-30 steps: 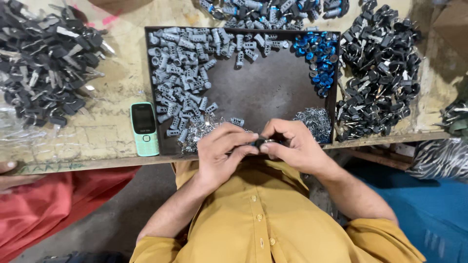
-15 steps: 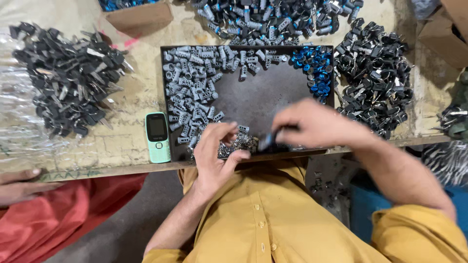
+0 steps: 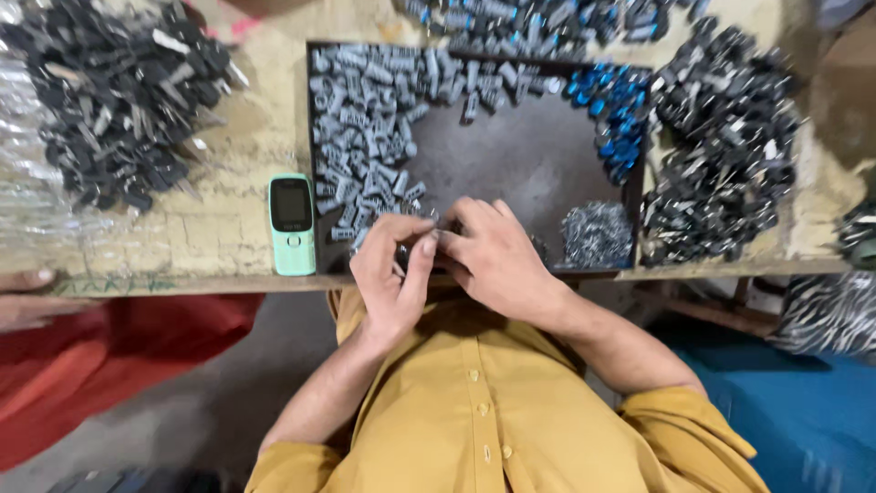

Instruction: The person sits at a workbench and assembles small lock components by hand, picking gray lock bodies and blue caps from a tray, fitting the parts together with both hands, and placing finished assemblies aside among piles of parts and keys.

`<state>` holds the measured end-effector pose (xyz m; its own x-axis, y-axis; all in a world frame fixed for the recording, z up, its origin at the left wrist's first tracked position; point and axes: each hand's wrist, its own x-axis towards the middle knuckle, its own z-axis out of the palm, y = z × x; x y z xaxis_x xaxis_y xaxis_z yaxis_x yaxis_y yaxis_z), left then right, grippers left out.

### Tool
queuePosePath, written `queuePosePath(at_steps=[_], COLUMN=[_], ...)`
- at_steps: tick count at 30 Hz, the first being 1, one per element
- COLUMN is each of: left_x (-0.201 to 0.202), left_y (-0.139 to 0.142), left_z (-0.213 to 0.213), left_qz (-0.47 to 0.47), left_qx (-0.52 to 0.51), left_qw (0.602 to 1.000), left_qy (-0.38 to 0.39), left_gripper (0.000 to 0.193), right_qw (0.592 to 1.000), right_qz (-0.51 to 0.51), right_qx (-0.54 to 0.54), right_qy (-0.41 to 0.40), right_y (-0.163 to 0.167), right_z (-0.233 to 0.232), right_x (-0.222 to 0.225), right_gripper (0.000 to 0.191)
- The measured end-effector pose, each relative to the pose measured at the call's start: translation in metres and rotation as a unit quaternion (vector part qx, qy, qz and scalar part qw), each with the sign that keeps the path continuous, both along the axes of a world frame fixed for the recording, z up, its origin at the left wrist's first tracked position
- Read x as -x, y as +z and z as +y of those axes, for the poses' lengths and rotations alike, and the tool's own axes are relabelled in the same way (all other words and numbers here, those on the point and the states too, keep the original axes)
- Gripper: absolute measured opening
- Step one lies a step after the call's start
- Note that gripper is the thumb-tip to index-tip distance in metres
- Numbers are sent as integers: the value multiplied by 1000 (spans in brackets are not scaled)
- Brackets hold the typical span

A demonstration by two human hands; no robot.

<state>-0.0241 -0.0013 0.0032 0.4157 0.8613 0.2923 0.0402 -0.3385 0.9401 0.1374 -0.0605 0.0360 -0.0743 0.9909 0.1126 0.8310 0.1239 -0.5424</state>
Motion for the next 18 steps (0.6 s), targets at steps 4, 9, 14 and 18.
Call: queuePosePath(at_steps=[4,9,14,18], left_x=[11,20,25,24], left_y=[10,9,4,8], left_z=[-2,1,-1,-4], left_qz=[14,59,44,62], left_qx=[27,14,45,35], left_qw=[999,998,998,997], left_qy=[-11,-4,-12,-37], left_gripper=[8,7,9,14], right_qw=[999,994,991,977], right_qz=[38,84,119,190], right_qx=[-19,-60,-15,-4], right_qy=[-8,-35,-57,-93], right_y=[-12,-3,-2,-3], right_z=[-2,-5,-9,-12], right_x=[3,-5,-7,-10], right_gripper=[16,15,18,24])
